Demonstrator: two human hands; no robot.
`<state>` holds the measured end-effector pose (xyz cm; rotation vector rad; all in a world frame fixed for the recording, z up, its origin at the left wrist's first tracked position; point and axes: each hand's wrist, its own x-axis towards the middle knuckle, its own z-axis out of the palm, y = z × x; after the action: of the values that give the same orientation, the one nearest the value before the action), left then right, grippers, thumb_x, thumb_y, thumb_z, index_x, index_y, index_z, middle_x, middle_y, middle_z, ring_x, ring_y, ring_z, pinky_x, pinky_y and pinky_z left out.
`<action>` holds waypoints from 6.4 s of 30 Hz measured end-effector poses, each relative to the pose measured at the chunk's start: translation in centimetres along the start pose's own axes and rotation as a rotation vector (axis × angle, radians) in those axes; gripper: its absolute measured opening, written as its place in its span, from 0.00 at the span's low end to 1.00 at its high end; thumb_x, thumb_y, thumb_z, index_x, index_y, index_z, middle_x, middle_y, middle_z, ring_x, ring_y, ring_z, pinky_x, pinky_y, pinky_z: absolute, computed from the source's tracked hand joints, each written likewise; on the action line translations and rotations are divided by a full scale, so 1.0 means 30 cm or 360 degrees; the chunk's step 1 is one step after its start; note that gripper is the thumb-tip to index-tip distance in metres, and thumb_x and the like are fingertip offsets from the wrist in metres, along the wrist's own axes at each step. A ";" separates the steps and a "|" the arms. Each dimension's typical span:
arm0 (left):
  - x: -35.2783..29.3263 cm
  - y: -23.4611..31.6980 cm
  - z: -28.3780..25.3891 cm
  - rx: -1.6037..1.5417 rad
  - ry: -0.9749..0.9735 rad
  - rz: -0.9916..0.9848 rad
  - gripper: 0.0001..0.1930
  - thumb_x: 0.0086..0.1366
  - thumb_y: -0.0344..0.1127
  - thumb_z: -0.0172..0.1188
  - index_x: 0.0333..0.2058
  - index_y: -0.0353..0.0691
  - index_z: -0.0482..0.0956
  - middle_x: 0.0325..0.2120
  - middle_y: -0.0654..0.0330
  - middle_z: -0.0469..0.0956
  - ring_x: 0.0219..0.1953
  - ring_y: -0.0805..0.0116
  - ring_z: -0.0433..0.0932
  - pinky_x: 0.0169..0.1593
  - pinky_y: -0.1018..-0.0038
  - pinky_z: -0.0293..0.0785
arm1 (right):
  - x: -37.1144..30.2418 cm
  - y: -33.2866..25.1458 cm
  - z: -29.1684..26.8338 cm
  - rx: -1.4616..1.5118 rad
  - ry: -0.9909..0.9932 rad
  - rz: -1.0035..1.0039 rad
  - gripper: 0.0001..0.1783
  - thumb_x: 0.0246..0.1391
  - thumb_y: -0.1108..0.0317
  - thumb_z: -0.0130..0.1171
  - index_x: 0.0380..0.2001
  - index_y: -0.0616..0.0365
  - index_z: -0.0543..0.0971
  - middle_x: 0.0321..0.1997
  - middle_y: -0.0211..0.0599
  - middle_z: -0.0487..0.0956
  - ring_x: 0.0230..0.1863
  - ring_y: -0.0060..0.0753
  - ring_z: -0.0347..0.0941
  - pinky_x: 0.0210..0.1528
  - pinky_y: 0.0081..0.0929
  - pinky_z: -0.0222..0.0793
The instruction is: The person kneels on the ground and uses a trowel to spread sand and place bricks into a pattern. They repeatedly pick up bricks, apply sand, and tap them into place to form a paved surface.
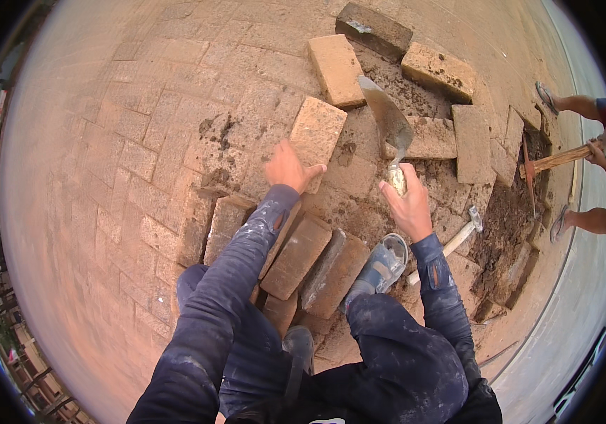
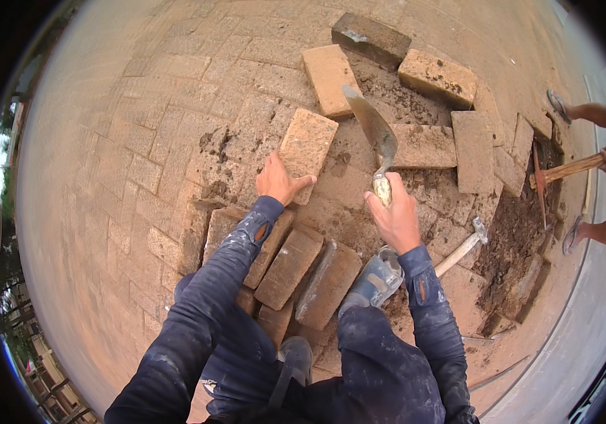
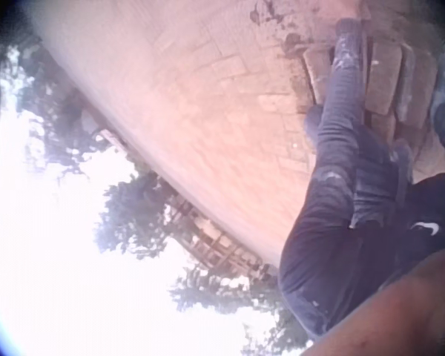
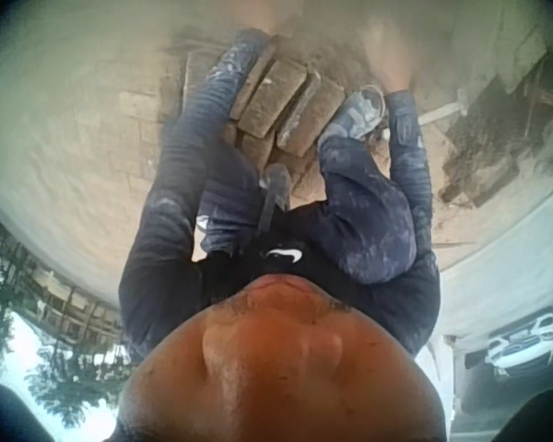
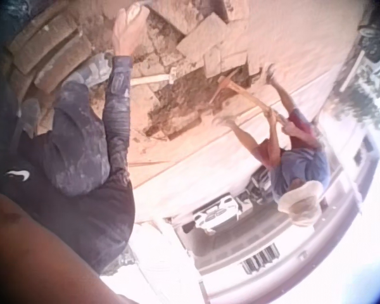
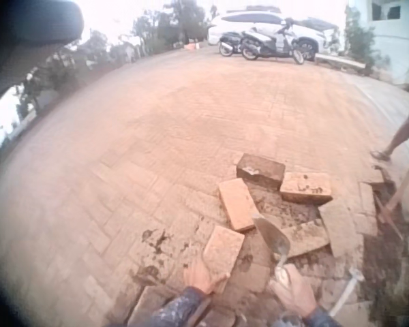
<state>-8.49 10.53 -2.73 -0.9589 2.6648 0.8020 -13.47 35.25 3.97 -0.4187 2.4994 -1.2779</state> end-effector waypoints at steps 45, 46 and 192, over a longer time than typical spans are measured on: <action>-0.557 -0.294 -0.063 -0.0954 0.0396 0.0203 0.19 0.65 0.27 0.62 0.54 0.33 0.73 0.48 0.53 0.76 0.50 0.63 0.78 0.52 0.69 0.76 | 0.409 -0.033 -0.121 -0.1402 -0.0681 -0.0635 0.21 0.60 0.52 0.55 0.49 0.55 0.77 0.32 0.50 0.83 0.36 0.53 0.82 0.40 0.48 0.79; -0.565 -0.308 -0.058 -0.0940 0.0367 0.0201 0.19 0.66 0.28 0.61 0.55 0.32 0.72 0.49 0.53 0.76 0.51 0.64 0.77 0.53 0.69 0.75 | 0.348 -0.013 -0.106 -0.1371 -0.0768 -0.0645 0.21 0.60 0.52 0.56 0.48 0.56 0.77 0.30 0.49 0.82 0.34 0.54 0.81 0.38 0.48 0.79; -0.256 -0.392 -0.248 -0.1421 0.0122 0.0008 0.17 0.69 0.34 0.60 0.52 0.29 0.79 0.44 0.54 0.83 0.45 0.69 0.81 0.49 0.75 0.77 | 0.637 -0.214 0.056 -0.1573 -0.0835 -0.0608 0.25 0.62 0.45 0.48 0.37 0.56 0.83 0.31 0.51 0.83 0.36 0.54 0.82 0.42 0.48 0.78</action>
<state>4.91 2.94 1.20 -1.1394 2.3243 2.0655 -29.46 23.00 5.73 -1.2865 2.4317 0.1257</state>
